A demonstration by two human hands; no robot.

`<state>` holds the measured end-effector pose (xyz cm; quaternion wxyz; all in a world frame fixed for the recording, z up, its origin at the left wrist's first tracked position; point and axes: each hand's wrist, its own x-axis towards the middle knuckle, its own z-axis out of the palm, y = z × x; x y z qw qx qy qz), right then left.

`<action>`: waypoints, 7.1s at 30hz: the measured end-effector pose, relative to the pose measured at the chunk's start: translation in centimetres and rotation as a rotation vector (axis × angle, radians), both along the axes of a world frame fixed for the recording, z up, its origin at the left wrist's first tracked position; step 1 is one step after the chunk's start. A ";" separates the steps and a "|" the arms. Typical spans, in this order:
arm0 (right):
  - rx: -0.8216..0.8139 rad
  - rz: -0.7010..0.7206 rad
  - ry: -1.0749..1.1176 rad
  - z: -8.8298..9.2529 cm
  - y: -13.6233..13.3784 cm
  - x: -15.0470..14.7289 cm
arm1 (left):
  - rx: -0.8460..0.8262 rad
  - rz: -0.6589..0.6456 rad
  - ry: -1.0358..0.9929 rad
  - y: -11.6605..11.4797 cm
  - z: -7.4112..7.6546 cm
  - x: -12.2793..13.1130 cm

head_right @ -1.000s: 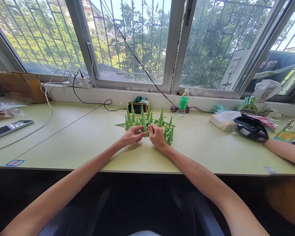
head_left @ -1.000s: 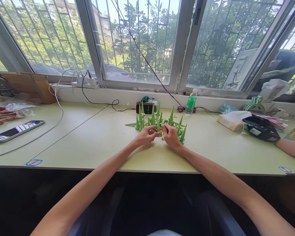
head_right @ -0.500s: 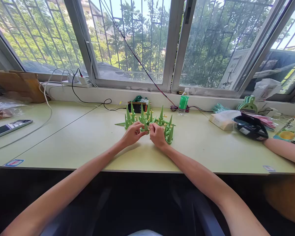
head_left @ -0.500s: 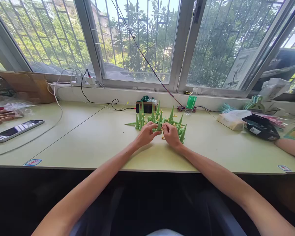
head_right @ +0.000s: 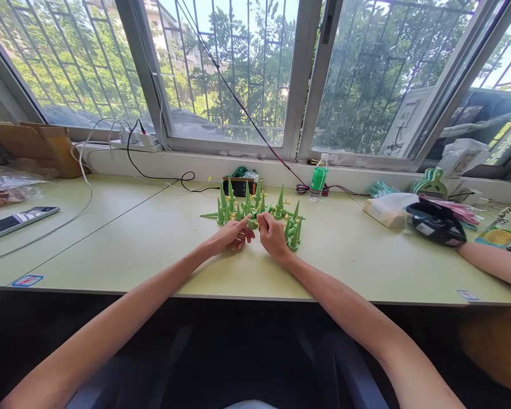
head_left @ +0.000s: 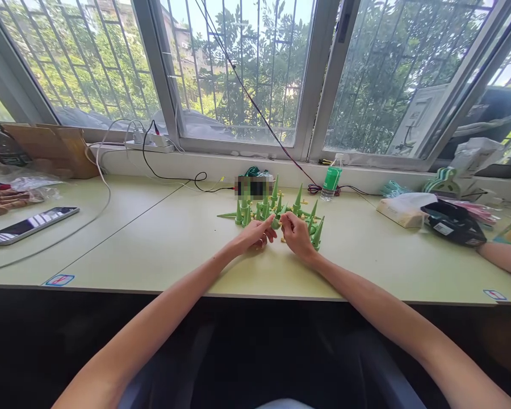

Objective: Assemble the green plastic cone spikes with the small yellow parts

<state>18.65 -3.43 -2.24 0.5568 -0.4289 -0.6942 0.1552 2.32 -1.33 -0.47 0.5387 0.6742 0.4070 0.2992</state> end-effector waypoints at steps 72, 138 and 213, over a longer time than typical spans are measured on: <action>-0.009 0.012 0.003 0.2 0.0 -0.1 | -0.158 -0.150 -0.350 0.0 0.2 -0.4; -0.037 0.073 0.037 0.1 0.0 -0.1 | 0.332 0.046 -0.094 -0.2 0.0 -0.4; -0.037 -0.057 0.027 0.1 0.3 -0.1 | 0.642 0.138 0.075 0.5 -0.7 -0.1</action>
